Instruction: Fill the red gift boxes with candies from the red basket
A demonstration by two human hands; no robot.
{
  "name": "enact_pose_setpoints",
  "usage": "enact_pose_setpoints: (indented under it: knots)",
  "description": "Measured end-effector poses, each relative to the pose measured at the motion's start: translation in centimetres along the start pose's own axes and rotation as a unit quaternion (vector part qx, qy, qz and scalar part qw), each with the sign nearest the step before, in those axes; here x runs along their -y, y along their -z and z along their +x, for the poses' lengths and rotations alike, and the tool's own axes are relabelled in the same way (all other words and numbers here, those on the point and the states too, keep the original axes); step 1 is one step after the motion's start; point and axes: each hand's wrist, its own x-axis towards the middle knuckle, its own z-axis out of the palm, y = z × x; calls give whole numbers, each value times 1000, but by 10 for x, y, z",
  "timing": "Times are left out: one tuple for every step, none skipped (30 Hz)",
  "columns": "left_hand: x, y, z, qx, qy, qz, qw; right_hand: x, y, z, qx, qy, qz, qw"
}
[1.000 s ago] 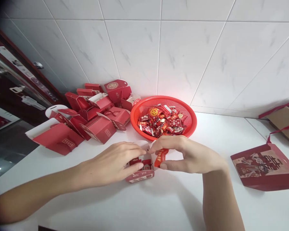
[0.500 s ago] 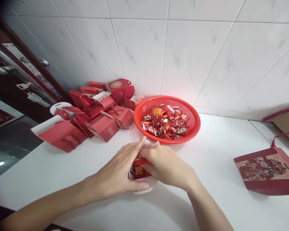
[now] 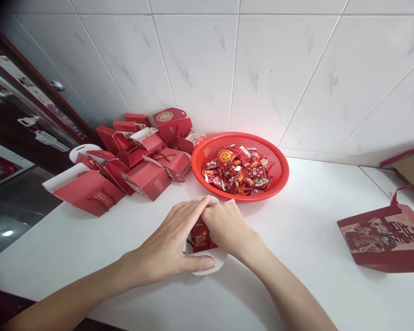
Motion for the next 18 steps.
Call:
enact_pose_setpoints:
  knots:
    - [-1, 0, 0, 5, 6, 1, 1000, -2, 2, -2, -3, 11, 28, 1000]
    - [-2, 1, 0, 11, 12, 3, 1000, -5, 5, -4, -6, 22, 63, 998]
    - [-4, 2, 0, 17, 19, 4, 1000, -9, 9, -7, -11, 31, 101, 994]
    - [-5, 3, 0, 24, 24, 5, 999, -12, 13, -10, -15, 38, 136, 990]
    - [-7, 5, 1, 29, 28, 4, 999, -15, 16, -13, -19, 39, 164, 986]
    - [-9, 7, 1, 35, 31, 2, 999, -19, 20, -16, -23, 37, 184, 982]
    - [-10, 10, 2, 40, 34, 0, 999, -22, 23, -19, -31, 32, 195, 980]
    - [-12, 13, 3, 44, 39, 0, 998, -26, 25, -22, -42, 25, 199, 979]
    - [-14, 16, 4, 49, 44, 4, 998, -29, 27, -24, -55, 16, 196, 979]
    - [-16, 19, 5, 56, 48, 12, 997, -32, 28, -26, -71, 3, 186, 980]
    - [-19, 23, 7, 63, 48, 27, 996, -35, 29, -28, -85, -12, 170, 982]
    - [-21, 26, 9, 72, 40, 48, 995, -37, 29, -30, -96, -29, 152, 983]
    - [-24, 29, 12, 82, 26, 73, 994, -40, 29, -32, -99, -45, 133, 985]
    - [-27, 32, 15, 93, 8, 102, 990, -42, 30, -34, -95, -60, 117, 987]
    - [-30, 34, 19, 104, -12, 129, 986, -44, 30, -36, -87, -75, 105, 988]
    - [-33, 36, 23, 116, -31, 151, 981, -46, 30, -38, -78, -90, 97, 988]
    - [-35, 38, 27, 134, -46, 164, 976, -47, 30, -39, -68, -103, 94, 988]
    - [-38, 40, 31, 154, -55, 170, 972, -48, 31, -40, -60, -114, 94, 987]
